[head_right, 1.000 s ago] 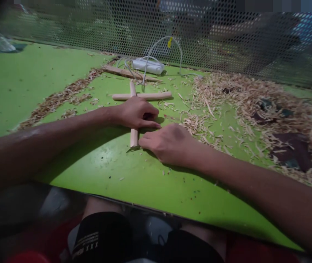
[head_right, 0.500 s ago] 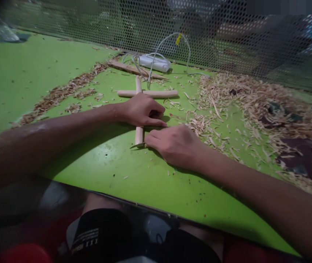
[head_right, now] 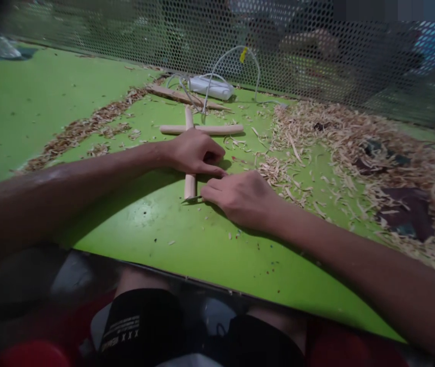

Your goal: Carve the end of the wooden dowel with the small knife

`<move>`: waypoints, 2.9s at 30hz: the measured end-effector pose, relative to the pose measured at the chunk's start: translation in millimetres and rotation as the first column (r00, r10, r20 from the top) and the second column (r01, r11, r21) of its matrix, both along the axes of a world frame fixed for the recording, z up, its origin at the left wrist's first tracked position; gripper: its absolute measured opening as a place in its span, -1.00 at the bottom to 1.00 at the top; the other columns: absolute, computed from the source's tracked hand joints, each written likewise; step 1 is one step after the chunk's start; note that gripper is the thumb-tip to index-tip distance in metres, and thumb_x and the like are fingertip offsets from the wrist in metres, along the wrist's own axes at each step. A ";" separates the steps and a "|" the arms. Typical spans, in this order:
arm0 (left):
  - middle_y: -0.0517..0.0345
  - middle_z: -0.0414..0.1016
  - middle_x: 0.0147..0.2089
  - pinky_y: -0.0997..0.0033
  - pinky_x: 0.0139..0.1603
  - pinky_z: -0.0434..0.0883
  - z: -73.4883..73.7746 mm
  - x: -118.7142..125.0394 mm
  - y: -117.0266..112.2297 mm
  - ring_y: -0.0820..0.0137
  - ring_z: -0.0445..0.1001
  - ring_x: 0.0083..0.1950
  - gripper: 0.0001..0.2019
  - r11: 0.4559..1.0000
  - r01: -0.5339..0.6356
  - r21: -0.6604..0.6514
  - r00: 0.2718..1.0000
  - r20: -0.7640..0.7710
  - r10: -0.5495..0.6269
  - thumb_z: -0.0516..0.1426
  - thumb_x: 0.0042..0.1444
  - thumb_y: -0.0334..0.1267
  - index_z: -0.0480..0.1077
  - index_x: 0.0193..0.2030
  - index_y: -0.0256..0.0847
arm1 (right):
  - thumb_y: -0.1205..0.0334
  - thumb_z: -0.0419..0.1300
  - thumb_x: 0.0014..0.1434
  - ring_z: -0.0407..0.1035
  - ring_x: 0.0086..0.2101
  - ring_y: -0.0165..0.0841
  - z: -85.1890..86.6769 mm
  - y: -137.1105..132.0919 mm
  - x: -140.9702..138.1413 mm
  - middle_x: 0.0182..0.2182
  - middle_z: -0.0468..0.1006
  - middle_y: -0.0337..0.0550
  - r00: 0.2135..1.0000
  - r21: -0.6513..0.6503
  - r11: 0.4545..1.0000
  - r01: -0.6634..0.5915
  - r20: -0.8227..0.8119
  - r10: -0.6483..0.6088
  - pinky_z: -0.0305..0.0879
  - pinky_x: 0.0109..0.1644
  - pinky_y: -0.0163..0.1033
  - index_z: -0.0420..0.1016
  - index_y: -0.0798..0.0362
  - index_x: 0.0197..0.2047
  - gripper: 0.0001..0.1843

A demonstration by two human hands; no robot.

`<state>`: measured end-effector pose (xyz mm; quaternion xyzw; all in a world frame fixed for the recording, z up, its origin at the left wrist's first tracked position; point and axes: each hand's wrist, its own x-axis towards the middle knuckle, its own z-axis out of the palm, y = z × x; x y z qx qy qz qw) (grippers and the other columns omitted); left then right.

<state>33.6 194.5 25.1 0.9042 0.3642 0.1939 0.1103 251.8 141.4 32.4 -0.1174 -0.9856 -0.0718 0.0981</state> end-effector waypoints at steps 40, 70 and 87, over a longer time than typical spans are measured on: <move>0.31 0.21 -0.66 0.35 -0.29 0.26 -1.5 -1.4 0.9 0.45 0.32 -0.51 -0.58 0.998 0.015 0.057 0.999 0.039 -0.017 0.27 0.12 0.05 0.34 -0.58 -0.17 | 0.37 0.03 0.46 0.07 -0.52 -0.40 2.1 -7.1 -1.8 -0.55 0.37 -0.28 0.991 0.178 0.983 -0.041 -0.117 0.062 -0.23 -0.41 -0.19 0.52 0.08 -0.28 -0.70; 0.27 0.26 -0.67 0.36 -0.41 0.20 0.4 0.3 -0.1 0.48 0.21 -0.59 -0.55 0.998 -0.040 0.044 0.999 0.029 0.039 0.25 0.13 0.04 0.30 -0.64 -0.17 | 0.32 -0.02 0.49 0.17 -0.47 -0.35 -2.2 -3.1 -3.5 -0.49 0.44 -0.21 0.999 0.016 1.000 0.013 -0.043 -0.013 -0.11 -0.35 -0.21 0.57 0.05 -0.20 -0.66; 0.25 0.30 -0.67 0.38 -0.45 0.10 2.7 1.0 -3.2 0.50 0.16 -0.60 -0.53 0.999 -0.046 0.028 0.998 0.045 0.045 0.23 0.09 0.07 0.26 -0.66 -0.18 | 0.30 0.00 0.49 0.09 -0.52 -0.40 -6.1 -2.0 -5.9 -0.50 0.46 -0.23 0.998 -0.023 0.998 0.057 -0.039 -0.058 -0.15 -0.37 -0.22 0.58 0.08 -0.16 -0.67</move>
